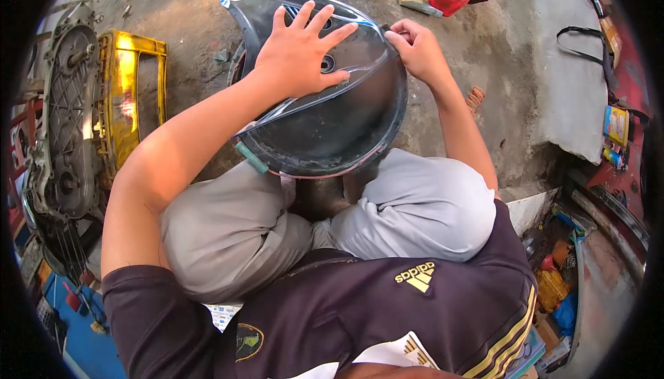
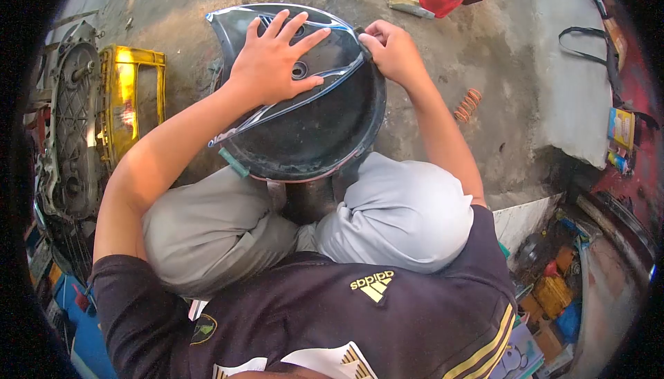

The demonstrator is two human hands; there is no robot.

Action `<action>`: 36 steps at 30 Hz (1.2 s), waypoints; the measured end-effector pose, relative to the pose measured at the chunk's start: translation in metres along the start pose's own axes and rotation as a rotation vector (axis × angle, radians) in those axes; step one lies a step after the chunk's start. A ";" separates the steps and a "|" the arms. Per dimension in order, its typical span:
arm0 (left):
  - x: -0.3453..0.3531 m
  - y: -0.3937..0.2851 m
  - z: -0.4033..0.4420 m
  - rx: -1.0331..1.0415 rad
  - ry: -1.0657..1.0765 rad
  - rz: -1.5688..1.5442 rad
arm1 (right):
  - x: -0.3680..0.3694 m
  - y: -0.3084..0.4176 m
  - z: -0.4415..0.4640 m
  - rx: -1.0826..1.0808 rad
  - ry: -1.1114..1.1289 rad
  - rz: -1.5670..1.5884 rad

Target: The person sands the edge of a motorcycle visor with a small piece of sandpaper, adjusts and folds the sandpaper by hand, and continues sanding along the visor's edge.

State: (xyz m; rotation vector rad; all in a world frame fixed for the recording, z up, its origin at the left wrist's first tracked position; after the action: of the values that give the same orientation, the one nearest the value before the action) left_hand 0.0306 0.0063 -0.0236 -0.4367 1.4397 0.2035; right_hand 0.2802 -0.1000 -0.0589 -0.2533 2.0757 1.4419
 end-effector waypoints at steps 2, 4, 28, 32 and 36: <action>-0.002 0.000 0.000 -0.012 0.040 -0.005 | -0.001 -0.006 -0.002 -0.059 0.013 -0.023; -0.003 0.001 0.001 -0.022 0.053 -0.009 | -0.009 -0.013 -0.015 0.012 0.017 0.006; 0.001 0.001 -0.001 -0.009 0.033 0.001 | -0.025 -0.042 -0.004 0.077 0.115 0.181; 0.002 0.000 0.000 0.008 0.013 0.005 | -0.018 -0.019 0.009 -0.065 0.099 0.079; -0.005 -0.002 0.001 -0.021 0.078 0.006 | -0.019 -0.013 0.009 -0.011 0.101 0.088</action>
State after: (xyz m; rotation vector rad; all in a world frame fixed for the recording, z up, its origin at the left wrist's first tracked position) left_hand 0.0314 0.0058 -0.0187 -0.4617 1.5170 0.2090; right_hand 0.3050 -0.1002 -0.0604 -0.2466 2.1841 1.5213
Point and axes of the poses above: each hand's wrist, its own z-axis towards the middle knuckle, its own x-axis out of the palm, y = z × x, the point moved 3 cm from there along z, towards the middle knuckle, and after that the axes turned 4 degrees about -z, right-handed, at the moved point
